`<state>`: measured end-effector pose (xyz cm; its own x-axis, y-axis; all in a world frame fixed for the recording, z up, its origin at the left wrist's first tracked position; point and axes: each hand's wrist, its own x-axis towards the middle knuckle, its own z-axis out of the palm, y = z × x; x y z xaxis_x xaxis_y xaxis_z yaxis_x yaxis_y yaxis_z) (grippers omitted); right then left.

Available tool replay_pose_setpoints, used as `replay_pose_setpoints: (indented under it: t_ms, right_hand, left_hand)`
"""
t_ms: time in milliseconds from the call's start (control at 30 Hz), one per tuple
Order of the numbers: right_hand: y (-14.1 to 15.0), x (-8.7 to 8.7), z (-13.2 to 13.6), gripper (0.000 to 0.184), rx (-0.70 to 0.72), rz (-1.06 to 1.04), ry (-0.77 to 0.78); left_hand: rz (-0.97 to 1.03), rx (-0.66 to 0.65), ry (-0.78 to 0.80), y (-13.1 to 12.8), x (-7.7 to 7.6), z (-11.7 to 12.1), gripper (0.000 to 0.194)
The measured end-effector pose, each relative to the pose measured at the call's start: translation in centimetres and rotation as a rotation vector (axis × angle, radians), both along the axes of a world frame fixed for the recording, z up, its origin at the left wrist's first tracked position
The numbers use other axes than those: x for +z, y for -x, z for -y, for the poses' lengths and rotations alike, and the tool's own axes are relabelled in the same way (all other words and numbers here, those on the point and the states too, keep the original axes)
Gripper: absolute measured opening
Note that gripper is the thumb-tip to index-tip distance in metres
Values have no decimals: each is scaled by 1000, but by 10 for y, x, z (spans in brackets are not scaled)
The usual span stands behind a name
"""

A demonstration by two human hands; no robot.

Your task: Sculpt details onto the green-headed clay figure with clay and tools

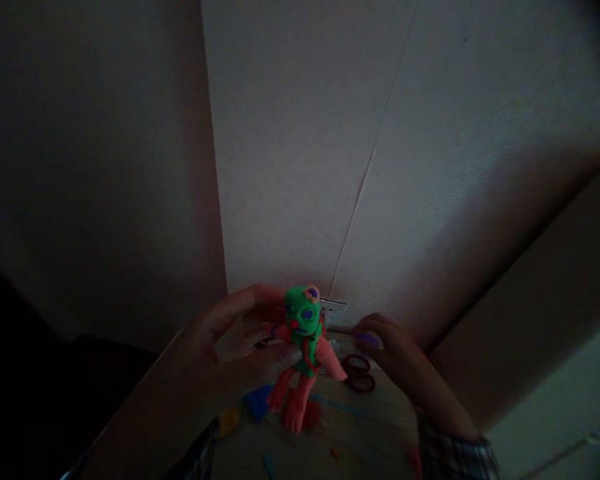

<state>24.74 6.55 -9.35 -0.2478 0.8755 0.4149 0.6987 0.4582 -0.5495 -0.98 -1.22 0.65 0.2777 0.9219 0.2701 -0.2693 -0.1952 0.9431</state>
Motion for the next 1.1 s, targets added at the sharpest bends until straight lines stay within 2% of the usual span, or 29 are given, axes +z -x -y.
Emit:
replay_pose_setpoints:
  t_ms: [33, 167, 267, 333, 400, 567, 833, 967, 1100]
  right_hand:
    - [6, 13, 7, 23, -20, -49, -18]
    - [39, 59, 47, 17, -157, -309, -276]
    - [66, 75, 79, 15, -186, -387, -325]
    - [82, 77, 92, 16, -184, -404, -341]
    - [95, 76, 100, 18, -224, -435, -365]
    - [111, 73, 102, 7, -261, -530, -437]
    - [108, 76, 96, 7, -167, -533, -469]
    - [109, 75, 94, 5, -183, -564, -459]
    - [112, 74, 95, 5, -169, -573, -430]
  left_hand:
    - [-6, 9, -17, 0, 1, 0, 12]
    - [-5, -12, -19, 0, 0, -1, 14]
    - [-14, -131, 38, 4, -2, -3, 12]
    - [-58, -149, 37, 6, -3, -5, 12]
    - [-105, -90, 10, 7, -3, -6, 15]
    - [-112, -134, 105, 3, -1, -5, 17]
    - [-139, -130, 166, 1, 5, -2, 18]
    - [-183, -69, 152, -1, 9, -1, 18]
    - [-236, -65, 137, -1, 10, -1, 17]
